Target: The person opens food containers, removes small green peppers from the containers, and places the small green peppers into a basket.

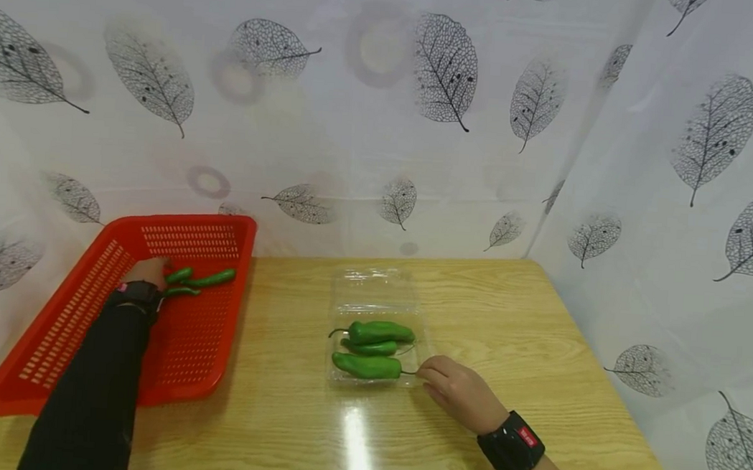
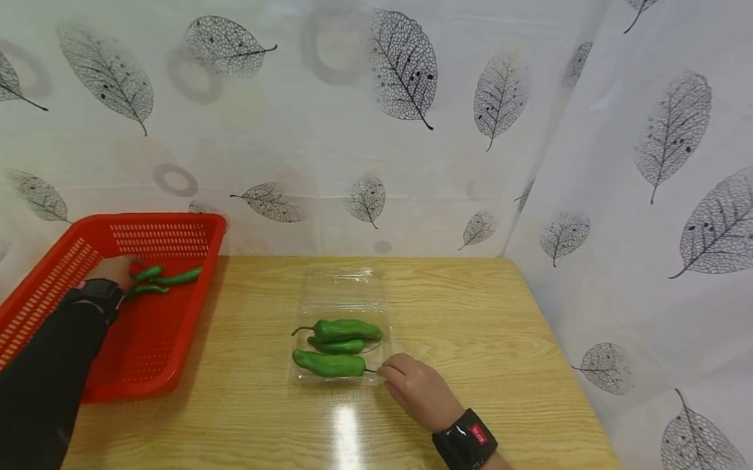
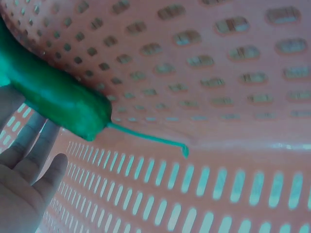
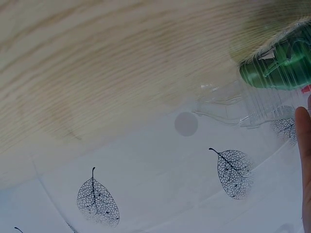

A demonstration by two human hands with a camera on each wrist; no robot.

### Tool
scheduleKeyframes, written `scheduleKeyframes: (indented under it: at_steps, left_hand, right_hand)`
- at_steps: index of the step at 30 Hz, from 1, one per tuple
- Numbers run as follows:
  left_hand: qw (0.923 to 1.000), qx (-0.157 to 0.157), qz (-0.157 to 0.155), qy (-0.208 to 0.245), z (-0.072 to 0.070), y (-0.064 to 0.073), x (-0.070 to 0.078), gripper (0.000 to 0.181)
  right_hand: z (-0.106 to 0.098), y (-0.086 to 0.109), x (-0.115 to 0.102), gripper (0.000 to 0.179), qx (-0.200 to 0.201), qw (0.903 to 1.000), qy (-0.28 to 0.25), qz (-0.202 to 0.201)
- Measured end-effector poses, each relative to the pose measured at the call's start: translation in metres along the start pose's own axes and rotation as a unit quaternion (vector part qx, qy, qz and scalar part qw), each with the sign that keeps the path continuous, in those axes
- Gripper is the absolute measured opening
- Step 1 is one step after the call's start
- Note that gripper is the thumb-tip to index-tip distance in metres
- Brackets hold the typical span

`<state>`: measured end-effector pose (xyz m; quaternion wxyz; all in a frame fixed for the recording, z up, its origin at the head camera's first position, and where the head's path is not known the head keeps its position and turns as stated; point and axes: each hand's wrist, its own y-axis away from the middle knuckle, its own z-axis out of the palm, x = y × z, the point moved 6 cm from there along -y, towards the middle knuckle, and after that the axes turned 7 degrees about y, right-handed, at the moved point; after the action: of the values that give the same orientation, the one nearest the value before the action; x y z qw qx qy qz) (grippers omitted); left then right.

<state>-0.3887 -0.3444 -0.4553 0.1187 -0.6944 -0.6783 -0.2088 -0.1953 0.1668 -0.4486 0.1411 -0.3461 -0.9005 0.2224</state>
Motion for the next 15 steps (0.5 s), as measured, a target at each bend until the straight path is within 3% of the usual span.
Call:
scheduleKeyframes:
  at_steps: [5, 9, 15]
  left_hand:
    - [0.9997, 0.008, 0.024, -0.007, -0.005, -0.008, -0.007, 0.053]
    - [0.9992, 0.008, 0.035, -0.015, -0.016, -0.008, -0.002, 0.063]
    - [0.9977, 0.008, 0.068, 0.004, -0.031, -0.002, 0.019, 0.067]
  right_hand:
    - [-0.001, -0.001, 0.001, 0.035, 0.001, 1.0000, 0.001, 0.000]
    - [-0.002, -0.001, 0.001, 0.034, 0.001, 1.0000, 0.001, 0.001]
    - [-0.002, 0.000, -0.001, 0.034, -0.002, 1.0000, 0.000, 0.000]
